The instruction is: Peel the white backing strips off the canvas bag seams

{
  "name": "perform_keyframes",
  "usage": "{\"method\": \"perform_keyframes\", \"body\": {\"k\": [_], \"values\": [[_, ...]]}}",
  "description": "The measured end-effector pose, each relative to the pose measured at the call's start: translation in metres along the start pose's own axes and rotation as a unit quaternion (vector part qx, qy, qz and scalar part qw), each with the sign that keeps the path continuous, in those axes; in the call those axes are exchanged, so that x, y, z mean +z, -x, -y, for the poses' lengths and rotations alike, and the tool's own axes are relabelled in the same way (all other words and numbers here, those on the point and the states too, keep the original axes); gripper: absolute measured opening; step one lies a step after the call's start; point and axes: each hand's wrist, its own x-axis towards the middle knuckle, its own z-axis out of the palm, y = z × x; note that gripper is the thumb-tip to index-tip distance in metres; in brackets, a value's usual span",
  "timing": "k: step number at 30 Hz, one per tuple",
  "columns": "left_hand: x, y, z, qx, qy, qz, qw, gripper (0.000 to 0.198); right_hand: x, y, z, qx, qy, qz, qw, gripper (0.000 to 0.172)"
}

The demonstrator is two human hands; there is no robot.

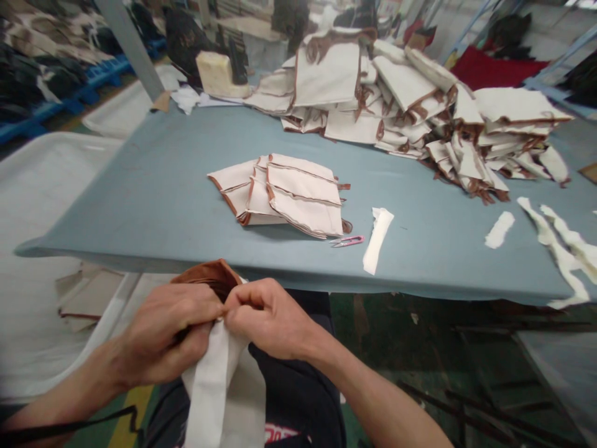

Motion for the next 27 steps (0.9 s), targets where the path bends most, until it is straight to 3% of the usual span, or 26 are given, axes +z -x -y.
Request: {"method": "perform_keyframes", "body": {"k": [2,4,6,9,12,17,21,27], "values": [[-0.004,-0.004,-0.006,-0.016,0.022,-0.036,0.999,0.023,-0.001,0.003,0.004,-0.027,0.054,-0.015,0.998,0.01],[-0.013,-0.008,-0.011,-0.053,0.052,-0.032,0.997,0.022,-0.002,0.007,0.01,-0.082,0.152,-0.042,0.984,0.01],[-0.023,-0.012,-0.015,-0.099,0.08,0.01,0.992,0.014,-0.002,0.011,0.015,-0.155,0.265,-0.07,0.949,0.014],[-0.036,-0.018,-0.018,-0.13,0.09,0.08,0.984,0.031,0.0,0.015,0.02,-0.241,0.374,-0.093,0.891,0.018],[-0.037,-0.018,-0.015,-0.088,0.046,0.108,0.989,0.033,0.0,0.018,0.019,-0.264,0.405,-0.091,0.871,0.02],[-0.025,-0.004,0.001,0.014,-0.079,0.071,0.994,0.039,-0.002,0.019,0.008,-0.25,0.41,-0.079,0.874,0.02],[-0.025,-0.005,0.004,-0.015,-0.045,0.099,0.994,0.041,-0.006,0.02,0.003,-0.27,0.423,-0.064,0.863,0.02],[-0.037,-0.029,-0.018,-0.044,0.015,0.186,0.982,0.035,-0.008,0.032,0.014,-0.32,0.475,-0.033,0.819,0.024]]}}
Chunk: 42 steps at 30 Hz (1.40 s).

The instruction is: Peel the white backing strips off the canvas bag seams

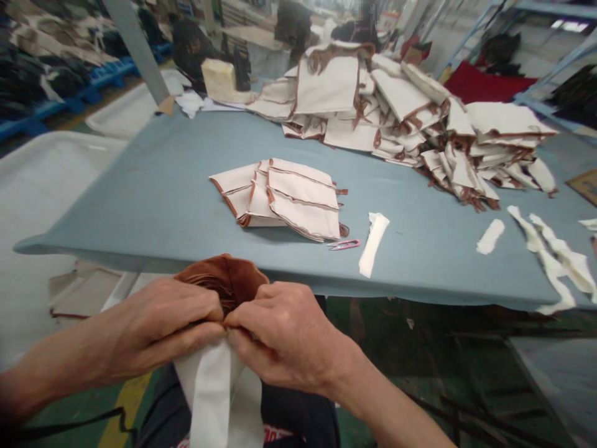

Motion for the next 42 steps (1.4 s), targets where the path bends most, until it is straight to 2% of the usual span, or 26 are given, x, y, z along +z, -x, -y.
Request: {"method": "perform_keyframes", "body": {"k": [5,9,11,13,15,16,17,19,23,26,29,31,34,37,42], "values": [[0.002,0.004,-0.005,-0.003,-0.024,-0.002,1.0,0.032,-0.009,0.004,-0.001,0.027,-0.007,0.043,0.999,0.023],[0.008,0.012,-0.008,-0.034,0.098,0.0,0.995,0.03,-0.007,0.006,-0.009,0.036,-0.179,0.054,0.982,0.022],[0.012,0.013,-0.011,-0.04,0.162,-0.027,0.986,0.029,0.002,0.008,-0.013,0.083,-0.31,0.057,0.945,0.027],[0.017,0.013,-0.013,-0.053,0.21,-0.053,0.975,0.031,0.013,0.011,-0.015,0.139,-0.428,0.054,0.891,0.039],[0.022,0.014,-0.013,-0.076,0.245,-0.063,0.964,0.036,0.024,0.017,-0.016,0.17,-0.504,0.045,0.845,0.049],[0.023,0.014,-0.013,-0.087,0.257,-0.062,0.96,0.037,0.026,0.02,-0.017,0.176,-0.521,0.045,0.834,0.053],[0.024,0.014,-0.013,-0.094,0.265,-0.059,0.958,0.038,0.026,0.023,-0.017,0.177,-0.523,0.051,0.832,0.054],[0.023,0.015,-0.012,-0.091,0.264,-0.056,0.958,0.034,0.02,0.027,-0.017,0.172,-0.493,0.081,0.849,0.054],[0.013,0.011,-0.014,-0.043,0.201,-0.054,0.977,0.026,-0.005,0.022,-0.016,0.151,-0.427,0.122,0.883,0.054],[0.008,0.006,-0.015,-0.012,0.146,-0.063,0.987,0.025,-0.012,0.009,-0.009,0.164,-0.38,0.086,0.906,0.053],[0.008,0.004,-0.016,-0.001,0.155,-0.076,0.985,0.027,-0.004,-0.005,-0.002,0.144,-0.345,0.044,0.926,0.051],[0.011,0.004,-0.016,-0.004,0.225,-0.079,0.971,0.03,0.005,-0.01,0.002,0.093,-0.382,0.024,0.919,0.051],[0.019,0.006,-0.012,-0.018,0.336,-0.078,0.938,0.043,0.016,-0.011,0.003,0.041,-0.458,-0.016,0.888,0.051],[0.03,0.007,-0.002,-0.044,0.376,-0.088,0.921,0.051,0.019,-0.007,-0.002,0.068,-0.483,-0.021,0.873,0.051],[0.035,0.007,0.017,-0.053,0.438,-0.084,0.894,0.052,0.012,-0.001,-0.016,0.137,-0.437,0.015,0.889,0.047]]}}
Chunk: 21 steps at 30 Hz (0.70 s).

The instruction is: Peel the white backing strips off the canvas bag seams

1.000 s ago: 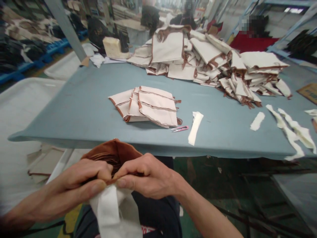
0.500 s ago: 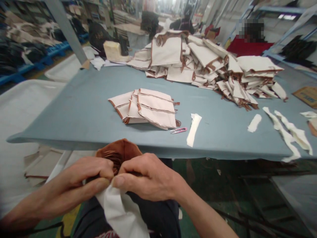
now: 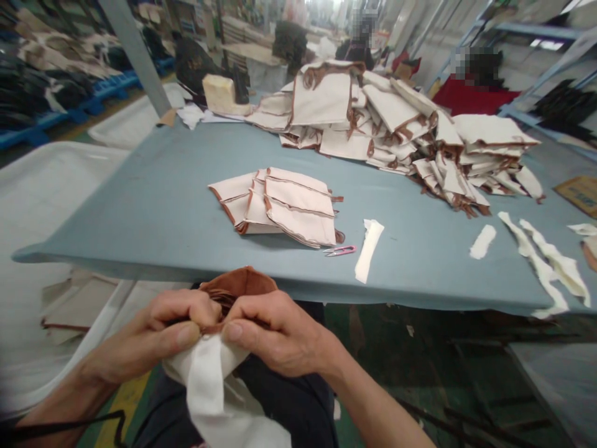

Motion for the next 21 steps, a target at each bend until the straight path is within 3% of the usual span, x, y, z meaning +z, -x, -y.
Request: {"method": "perform_keyframes", "body": {"k": [3,10,14,17,21], "values": [[-0.006,0.0,-0.001,-0.005,0.008,0.001,1.0,0.052,-0.006,-0.002,0.0,0.003,0.02,-0.005,1.0,0.047],[-0.019,-0.004,-0.006,-0.045,-0.04,0.016,0.998,0.064,-0.007,-0.013,0.01,-0.039,0.107,-0.001,0.994,0.027],[-0.027,-0.009,-0.022,-0.085,-0.08,0.061,0.991,0.053,-0.008,-0.019,0.019,-0.05,0.155,0.004,0.987,0.025],[-0.028,-0.008,-0.036,-0.078,-0.129,0.078,0.986,0.044,-0.007,-0.025,0.022,-0.07,0.181,0.011,0.981,0.025],[-0.016,-0.001,-0.043,-0.006,-0.216,0.003,0.976,0.036,-0.003,-0.037,0.019,-0.091,0.198,0.038,0.975,0.032]]}}
